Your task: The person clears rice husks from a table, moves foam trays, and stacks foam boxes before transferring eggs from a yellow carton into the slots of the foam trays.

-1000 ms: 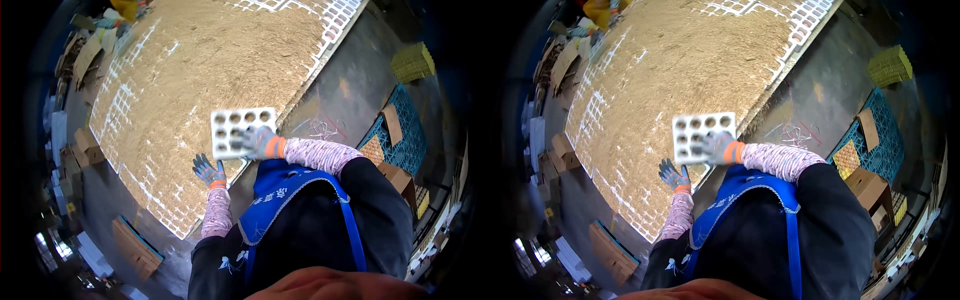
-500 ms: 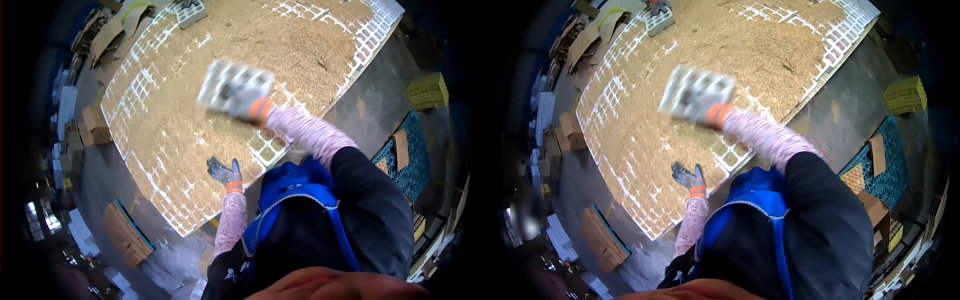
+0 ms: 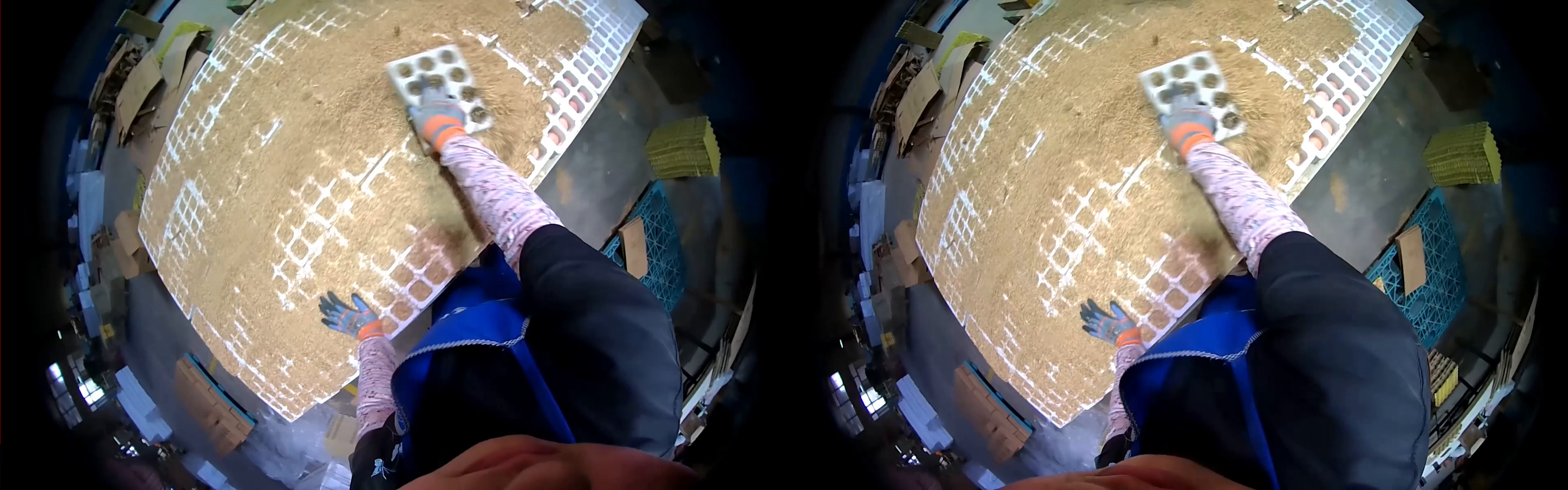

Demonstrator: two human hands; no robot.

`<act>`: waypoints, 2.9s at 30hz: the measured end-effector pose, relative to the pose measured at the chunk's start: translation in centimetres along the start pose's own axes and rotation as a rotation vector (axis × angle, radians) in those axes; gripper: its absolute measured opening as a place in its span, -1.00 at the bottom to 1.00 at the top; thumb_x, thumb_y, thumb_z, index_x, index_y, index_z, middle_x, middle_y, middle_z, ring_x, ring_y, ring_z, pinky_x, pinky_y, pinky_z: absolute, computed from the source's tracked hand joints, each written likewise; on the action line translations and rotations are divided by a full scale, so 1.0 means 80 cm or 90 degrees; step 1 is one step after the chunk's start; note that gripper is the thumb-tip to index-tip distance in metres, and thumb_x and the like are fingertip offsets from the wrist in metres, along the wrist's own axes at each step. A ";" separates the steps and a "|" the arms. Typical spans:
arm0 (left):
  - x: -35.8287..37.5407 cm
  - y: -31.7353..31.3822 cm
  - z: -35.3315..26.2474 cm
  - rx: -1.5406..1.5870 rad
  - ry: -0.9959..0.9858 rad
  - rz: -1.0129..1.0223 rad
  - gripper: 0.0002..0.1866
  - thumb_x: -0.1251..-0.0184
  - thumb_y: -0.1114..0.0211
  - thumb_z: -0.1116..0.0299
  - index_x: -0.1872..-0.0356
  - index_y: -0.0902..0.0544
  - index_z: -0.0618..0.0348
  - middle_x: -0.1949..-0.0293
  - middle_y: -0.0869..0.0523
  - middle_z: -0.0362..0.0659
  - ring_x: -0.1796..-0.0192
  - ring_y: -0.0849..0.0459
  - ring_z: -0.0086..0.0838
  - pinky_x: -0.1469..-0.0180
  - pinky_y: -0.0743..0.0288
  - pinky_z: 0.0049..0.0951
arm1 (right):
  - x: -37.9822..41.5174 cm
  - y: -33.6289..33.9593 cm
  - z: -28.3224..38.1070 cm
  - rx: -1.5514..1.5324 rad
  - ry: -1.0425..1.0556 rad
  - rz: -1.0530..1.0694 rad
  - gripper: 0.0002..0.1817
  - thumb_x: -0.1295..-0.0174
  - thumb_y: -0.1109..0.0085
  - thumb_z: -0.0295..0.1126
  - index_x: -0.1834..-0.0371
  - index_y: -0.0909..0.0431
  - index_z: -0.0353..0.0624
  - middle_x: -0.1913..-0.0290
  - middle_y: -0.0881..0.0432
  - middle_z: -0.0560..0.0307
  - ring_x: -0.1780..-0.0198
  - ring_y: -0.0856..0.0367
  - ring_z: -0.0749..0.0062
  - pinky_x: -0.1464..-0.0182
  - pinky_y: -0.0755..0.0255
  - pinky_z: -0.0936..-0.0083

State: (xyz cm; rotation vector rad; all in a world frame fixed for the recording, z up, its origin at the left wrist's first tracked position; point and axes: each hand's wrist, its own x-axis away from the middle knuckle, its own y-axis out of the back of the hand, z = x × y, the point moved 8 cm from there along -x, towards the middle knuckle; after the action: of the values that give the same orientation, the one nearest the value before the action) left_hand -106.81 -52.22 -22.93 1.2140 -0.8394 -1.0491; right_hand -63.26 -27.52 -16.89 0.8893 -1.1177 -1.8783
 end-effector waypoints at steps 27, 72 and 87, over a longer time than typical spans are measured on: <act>0.090 0.076 -0.149 0.186 0.084 -0.057 -0.22 -0.42 0.08 -0.08 -0.47 0.07 0.19 -0.51 0.05 -0.04 -0.53 0.07 -0.20 -0.50 0.18 -0.18 | 0.085 0.165 -0.261 -0.330 0.105 0.309 -0.40 -0.10 -0.12 0.08 -0.22 -0.42 0.12 -0.18 -0.49 0.03 -0.16 -0.49 0.12 -0.23 -0.33 0.24; -0.035 0.260 -0.959 0.319 0.086 -0.009 -0.23 -0.23 -0.04 -0.24 -0.36 -0.31 0.05 -0.38 -0.23 0.18 -0.42 -0.19 -0.02 -0.41 -0.05 -0.13 | -0.531 0.297 -0.725 -0.136 0.138 0.167 -0.20 -0.07 -0.22 0.08 -0.42 -0.19 0.21 -0.35 -0.29 -0.07 -0.35 -0.28 0.05 -0.28 -0.26 0.22; -0.407 0.285 -1.178 0.586 0.110 -0.133 -0.12 -0.16 -0.24 -0.17 -0.41 -0.19 0.10 -0.38 -0.25 0.14 -0.43 -0.14 0.02 -0.42 -0.02 -0.18 | -1.197 0.146 -0.976 0.229 0.076 0.226 -0.27 -0.21 0.03 0.12 -0.31 -0.32 -0.20 -0.35 -0.29 -0.20 -0.37 -0.21 -0.10 -0.33 -0.16 0.20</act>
State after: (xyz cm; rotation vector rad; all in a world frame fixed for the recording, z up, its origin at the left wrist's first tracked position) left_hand -25.34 9.30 -16.23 2.1674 -1.1173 -0.6938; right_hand 50.50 22.03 -18.29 0.9124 -1.4581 -1.3431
